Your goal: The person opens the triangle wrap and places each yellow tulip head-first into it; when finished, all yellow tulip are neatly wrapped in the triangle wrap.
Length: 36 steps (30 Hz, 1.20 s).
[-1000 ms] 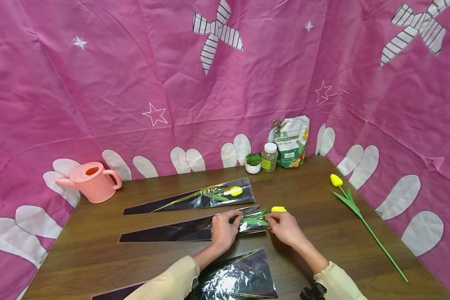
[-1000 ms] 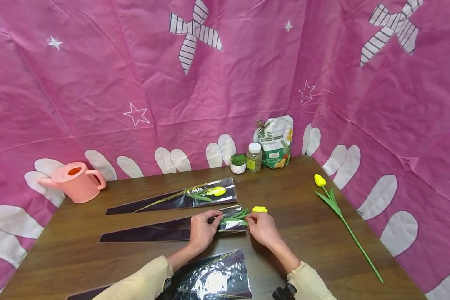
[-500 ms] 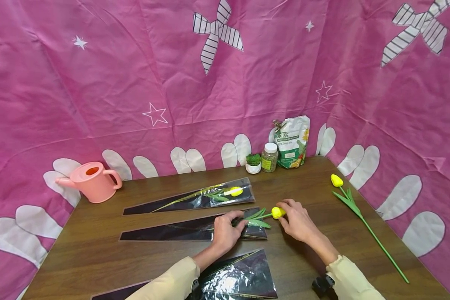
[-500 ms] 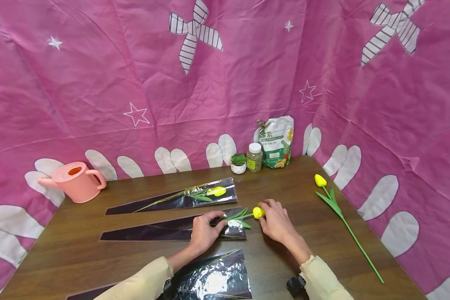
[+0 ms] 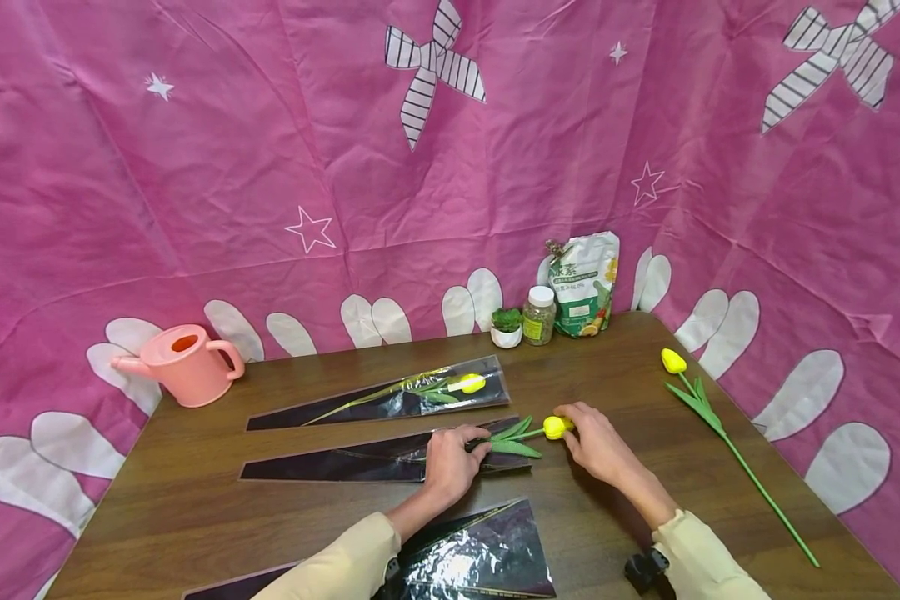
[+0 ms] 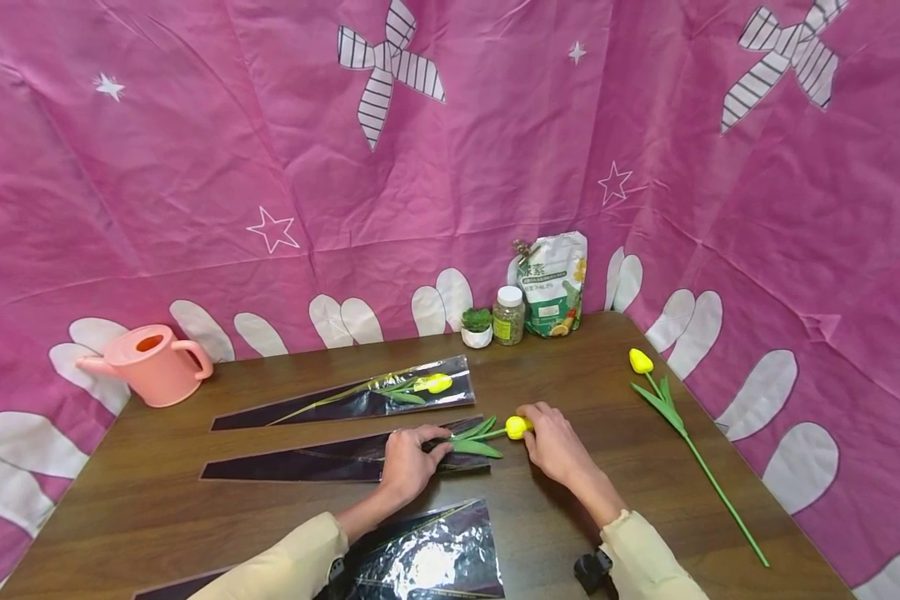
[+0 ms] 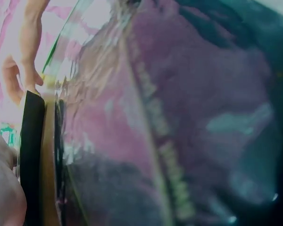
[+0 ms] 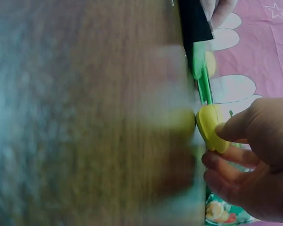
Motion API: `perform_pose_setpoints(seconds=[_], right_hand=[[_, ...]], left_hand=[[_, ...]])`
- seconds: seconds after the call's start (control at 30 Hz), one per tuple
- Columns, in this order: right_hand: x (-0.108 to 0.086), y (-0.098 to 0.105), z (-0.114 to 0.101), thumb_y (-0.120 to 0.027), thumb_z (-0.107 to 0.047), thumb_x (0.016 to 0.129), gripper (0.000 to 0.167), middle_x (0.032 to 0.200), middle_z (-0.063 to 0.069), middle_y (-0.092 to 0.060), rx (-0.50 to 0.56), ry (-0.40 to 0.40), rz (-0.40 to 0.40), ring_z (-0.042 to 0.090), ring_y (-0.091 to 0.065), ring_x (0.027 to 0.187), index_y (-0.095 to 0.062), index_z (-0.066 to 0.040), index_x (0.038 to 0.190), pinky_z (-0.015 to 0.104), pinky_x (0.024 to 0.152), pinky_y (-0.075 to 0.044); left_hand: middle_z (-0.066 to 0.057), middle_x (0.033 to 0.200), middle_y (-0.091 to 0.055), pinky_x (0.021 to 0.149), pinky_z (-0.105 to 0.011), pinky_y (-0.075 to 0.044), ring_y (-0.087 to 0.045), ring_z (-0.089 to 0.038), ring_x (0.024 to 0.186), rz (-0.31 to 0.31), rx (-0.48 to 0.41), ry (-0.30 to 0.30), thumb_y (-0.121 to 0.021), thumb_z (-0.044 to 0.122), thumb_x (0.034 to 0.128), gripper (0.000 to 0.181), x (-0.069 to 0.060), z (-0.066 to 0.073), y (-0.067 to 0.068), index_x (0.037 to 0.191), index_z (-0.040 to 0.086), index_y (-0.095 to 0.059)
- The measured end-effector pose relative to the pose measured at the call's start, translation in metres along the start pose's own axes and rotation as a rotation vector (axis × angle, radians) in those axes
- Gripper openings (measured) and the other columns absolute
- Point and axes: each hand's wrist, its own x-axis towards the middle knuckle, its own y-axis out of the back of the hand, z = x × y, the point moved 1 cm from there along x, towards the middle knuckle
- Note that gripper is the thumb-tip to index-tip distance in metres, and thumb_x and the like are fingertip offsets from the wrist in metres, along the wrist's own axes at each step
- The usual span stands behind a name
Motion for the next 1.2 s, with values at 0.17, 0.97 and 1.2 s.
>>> perform_pose_setpoints(seconds=[0.17, 0.97, 1.2], right_hand=[[0.001, 0.002, 0.003, -0.072, 0.010, 0.084, 0.030, 0.105, 0.016, -0.065, 0.034, 0.036, 0.040, 0.031, -0.064, 0.095, -0.067, 0.005, 0.113, 0.050, 0.086, -0.054], [0.003, -0.015, -0.005, -0.074, 0.005, 0.085, 0.028, 0.108, 0.008, -0.070, 0.351, -0.022, 0.047, 0.023, -0.064, 0.093, -0.072, -0.002, 0.112, 0.040, 0.082, -0.054], [0.004, -0.016, -0.005, -0.073, 0.004, 0.087, 0.026, 0.107, 0.009, -0.071, 0.459, -0.056, 0.009, 0.023, -0.063, 0.093, -0.072, -0.001, 0.112, 0.032, 0.081, -0.053]], left_hand=[[0.000, 0.087, -0.076, 0.066, -0.039, -0.056, -0.073, -0.021, 0.078, 0.021, -0.025, 0.048, -0.085, 0.009, 0.0781, 0.009, 0.002, 0.001, 0.003, 0.086, 0.012, -0.080], [0.002, 0.082, -0.076, 0.064, -0.039, -0.055, -0.072, -0.019, 0.074, 0.052, -0.102, 0.044, -0.082, 0.006, 0.0806, 0.007, 0.002, 0.002, 0.007, 0.084, 0.012, -0.078], [0.003, 0.082, -0.075, 0.067, -0.038, -0.055, -0.072, -0.017, 0.075, 0.055, -0.103, 0.050, -0.083, 0.008, 0.0801, 0.007, 0.002, 0.000, 0.006, 0.083, 0.012, -0.078]])
